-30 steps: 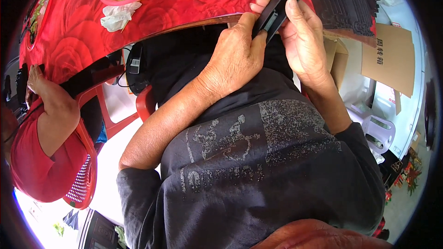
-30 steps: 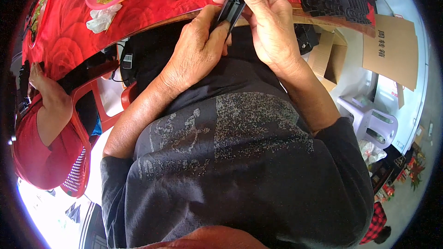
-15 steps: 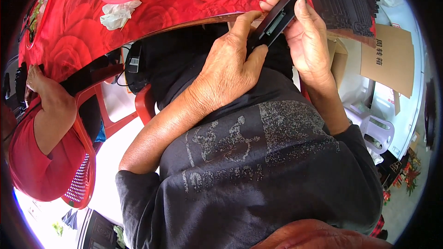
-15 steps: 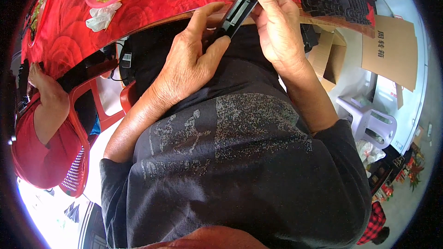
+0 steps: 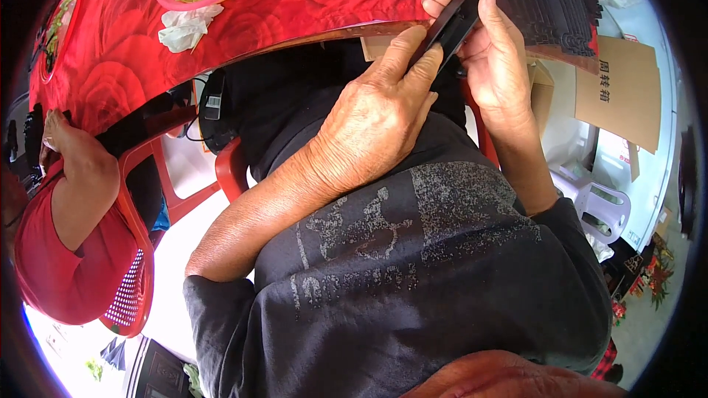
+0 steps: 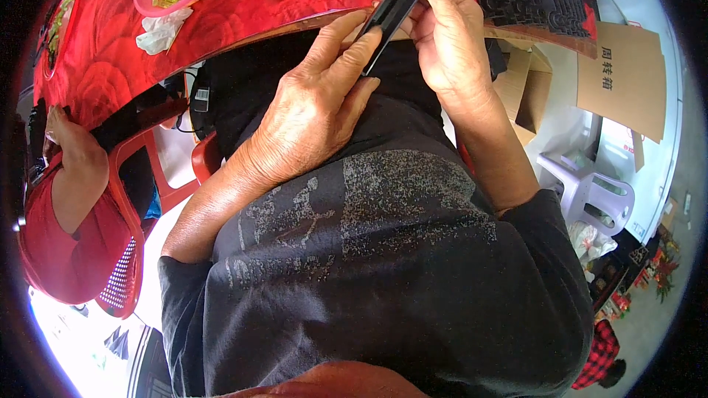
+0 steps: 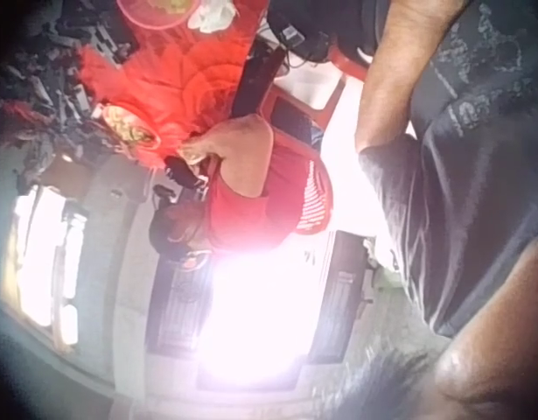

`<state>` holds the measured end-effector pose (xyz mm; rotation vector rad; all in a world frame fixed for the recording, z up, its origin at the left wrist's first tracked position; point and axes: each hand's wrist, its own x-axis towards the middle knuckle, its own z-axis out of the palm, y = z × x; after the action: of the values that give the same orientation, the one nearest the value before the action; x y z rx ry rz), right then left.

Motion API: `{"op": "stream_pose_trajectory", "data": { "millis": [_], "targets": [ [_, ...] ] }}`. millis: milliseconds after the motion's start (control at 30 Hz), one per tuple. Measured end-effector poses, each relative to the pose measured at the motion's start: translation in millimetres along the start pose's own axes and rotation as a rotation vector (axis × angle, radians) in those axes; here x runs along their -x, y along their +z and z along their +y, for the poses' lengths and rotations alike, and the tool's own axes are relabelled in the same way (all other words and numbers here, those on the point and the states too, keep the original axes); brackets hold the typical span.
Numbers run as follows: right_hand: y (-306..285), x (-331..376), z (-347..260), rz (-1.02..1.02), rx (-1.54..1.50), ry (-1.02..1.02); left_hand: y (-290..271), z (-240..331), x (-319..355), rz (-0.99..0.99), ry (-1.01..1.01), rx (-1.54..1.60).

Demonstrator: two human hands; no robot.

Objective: The person assembles levels by fitting small vials and plastic inserts into black plastic housings by hand.

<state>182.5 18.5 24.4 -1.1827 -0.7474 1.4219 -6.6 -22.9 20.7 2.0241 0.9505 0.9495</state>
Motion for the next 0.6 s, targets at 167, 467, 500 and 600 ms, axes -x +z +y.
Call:
{"op": "stream_pose_trajectory", "data": {
  "millis": [167,467,500,600],
  "targets": [
    [-6.6,-3.3,1.9,-0.034,-0.031,-0.02,3.7,-0.3,-5.0,-0.019,-0.01,0.018],
    [-4.5,-3.9,1.5,-0.076,0.011,-0.077,1.7,-5.4,-6.5,-0.056,-0.01,0.112],
    [-5.5,-3.7,1.8,-0.11,0.019,-0.074,1.6,-4.6,-6.4,-0.071,-0.023,0.118],
    [-8.3,-4.5,0.7,-0.114,-0.001,-0.065,1.2,-1.4,-6.8,-0.046,-0.018,0.075]
  ]
}}
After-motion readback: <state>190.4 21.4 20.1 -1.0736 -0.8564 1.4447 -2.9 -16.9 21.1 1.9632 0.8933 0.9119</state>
